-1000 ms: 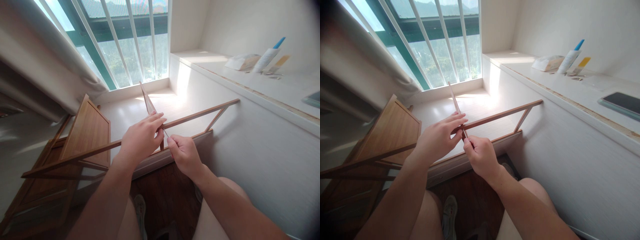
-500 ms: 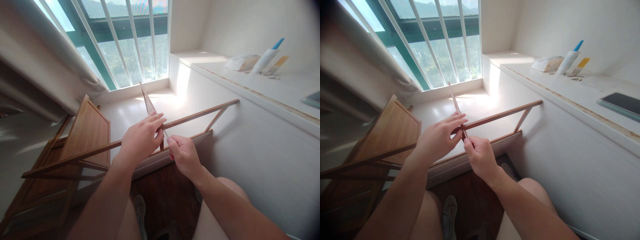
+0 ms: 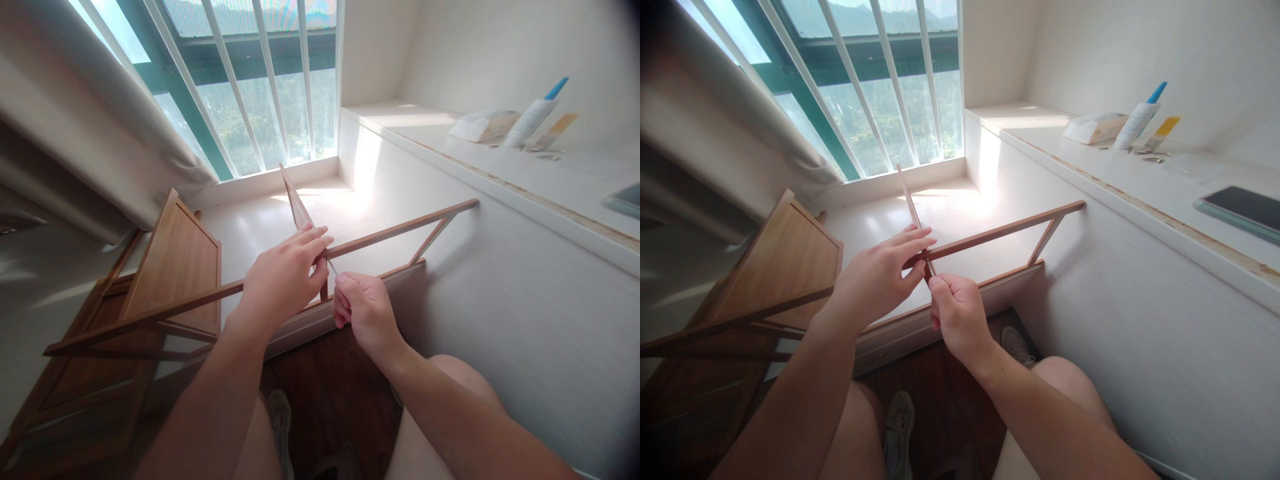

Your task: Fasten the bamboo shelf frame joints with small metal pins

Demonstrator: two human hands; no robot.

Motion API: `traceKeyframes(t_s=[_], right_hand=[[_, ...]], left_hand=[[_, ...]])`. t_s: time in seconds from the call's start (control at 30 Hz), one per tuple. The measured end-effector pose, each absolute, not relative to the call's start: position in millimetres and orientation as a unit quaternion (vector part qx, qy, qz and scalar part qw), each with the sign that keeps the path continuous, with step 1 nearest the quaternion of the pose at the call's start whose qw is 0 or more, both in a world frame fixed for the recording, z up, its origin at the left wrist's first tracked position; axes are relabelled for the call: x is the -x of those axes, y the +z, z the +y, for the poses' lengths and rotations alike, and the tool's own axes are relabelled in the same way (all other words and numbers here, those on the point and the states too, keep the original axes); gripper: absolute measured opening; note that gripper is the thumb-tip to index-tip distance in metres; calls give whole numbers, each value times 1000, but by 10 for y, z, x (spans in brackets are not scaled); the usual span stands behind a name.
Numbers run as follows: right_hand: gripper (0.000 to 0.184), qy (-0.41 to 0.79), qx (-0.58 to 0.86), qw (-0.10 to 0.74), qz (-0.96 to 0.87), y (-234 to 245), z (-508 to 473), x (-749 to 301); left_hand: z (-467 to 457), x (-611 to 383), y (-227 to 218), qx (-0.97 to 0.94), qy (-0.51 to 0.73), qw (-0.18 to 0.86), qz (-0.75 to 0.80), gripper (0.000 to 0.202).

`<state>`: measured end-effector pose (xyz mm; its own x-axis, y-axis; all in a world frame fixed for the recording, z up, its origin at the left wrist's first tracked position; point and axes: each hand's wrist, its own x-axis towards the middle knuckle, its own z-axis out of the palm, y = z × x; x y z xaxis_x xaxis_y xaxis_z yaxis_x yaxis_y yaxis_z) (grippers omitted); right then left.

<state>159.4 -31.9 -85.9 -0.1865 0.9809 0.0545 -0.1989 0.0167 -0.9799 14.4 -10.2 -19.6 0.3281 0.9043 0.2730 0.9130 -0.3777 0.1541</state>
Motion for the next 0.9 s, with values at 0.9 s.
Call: traceKeyframes(t_s=[0.9], right_hand=[[38,692,335,519,-372,-810,-381,-1538]], left_hand=[[-118,-160,-174,814,-161,2,-559,38]])
